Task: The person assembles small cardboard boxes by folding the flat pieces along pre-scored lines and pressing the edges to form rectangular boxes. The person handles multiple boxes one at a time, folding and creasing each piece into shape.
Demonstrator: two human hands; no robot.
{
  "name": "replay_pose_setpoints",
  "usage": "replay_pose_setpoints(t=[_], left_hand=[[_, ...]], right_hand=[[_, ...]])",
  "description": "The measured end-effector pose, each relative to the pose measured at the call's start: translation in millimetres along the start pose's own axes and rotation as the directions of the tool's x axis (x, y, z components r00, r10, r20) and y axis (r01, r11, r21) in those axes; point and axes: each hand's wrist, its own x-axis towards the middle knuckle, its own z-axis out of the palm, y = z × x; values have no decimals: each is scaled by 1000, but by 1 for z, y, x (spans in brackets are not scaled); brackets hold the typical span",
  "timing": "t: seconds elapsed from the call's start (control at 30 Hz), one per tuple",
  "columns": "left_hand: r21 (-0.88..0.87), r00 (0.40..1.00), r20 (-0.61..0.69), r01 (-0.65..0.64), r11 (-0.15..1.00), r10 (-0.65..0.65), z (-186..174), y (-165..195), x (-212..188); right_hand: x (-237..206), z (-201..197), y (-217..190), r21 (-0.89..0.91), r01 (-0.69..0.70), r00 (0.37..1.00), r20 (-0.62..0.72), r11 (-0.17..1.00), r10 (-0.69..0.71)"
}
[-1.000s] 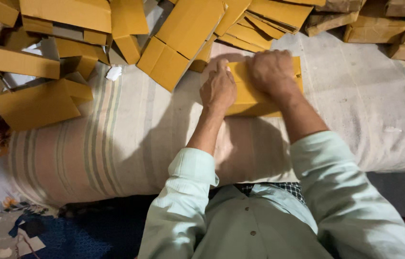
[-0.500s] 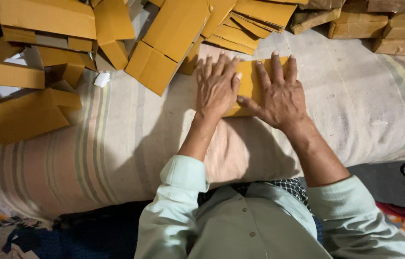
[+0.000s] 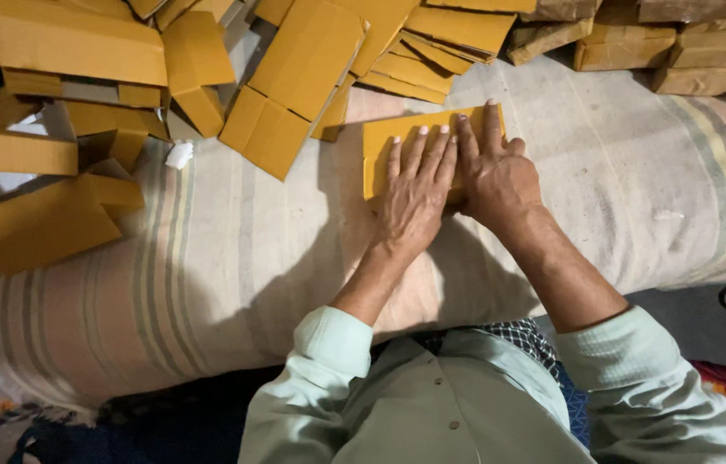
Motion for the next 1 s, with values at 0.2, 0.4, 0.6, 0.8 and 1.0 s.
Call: replay_pose_setpoints(t=[0.2, 0.4, 0.6, 0.8, 1.0], left_hand=[[-68, 985, -172, 13, 998, -25, 25, -1, 0], [-144, 996, 33, 83, 986, -79, 8, -45, -27], [-137, 991, -93, 81, 987, -95, 0, -74, -56], [-360, 845, 292, 531, 767, -448, 10, -78, -19], [-385, 714, 374, 700, 601, -591, 18, -92, 48]], right_hand=[[2, 25, 10, -12, -26, 1000, -9, 1000, 26], [-7, 30, 18, -165, 32, 999, -7, 986, -34], [-9, 21, 10, 190, -11, 995, -98, 982, 30], [-14, 13, 6, 211, -37, 993, -98, 977, 59], [-22, 14, 6, 251, -45, 991, -112, 967, 76]])
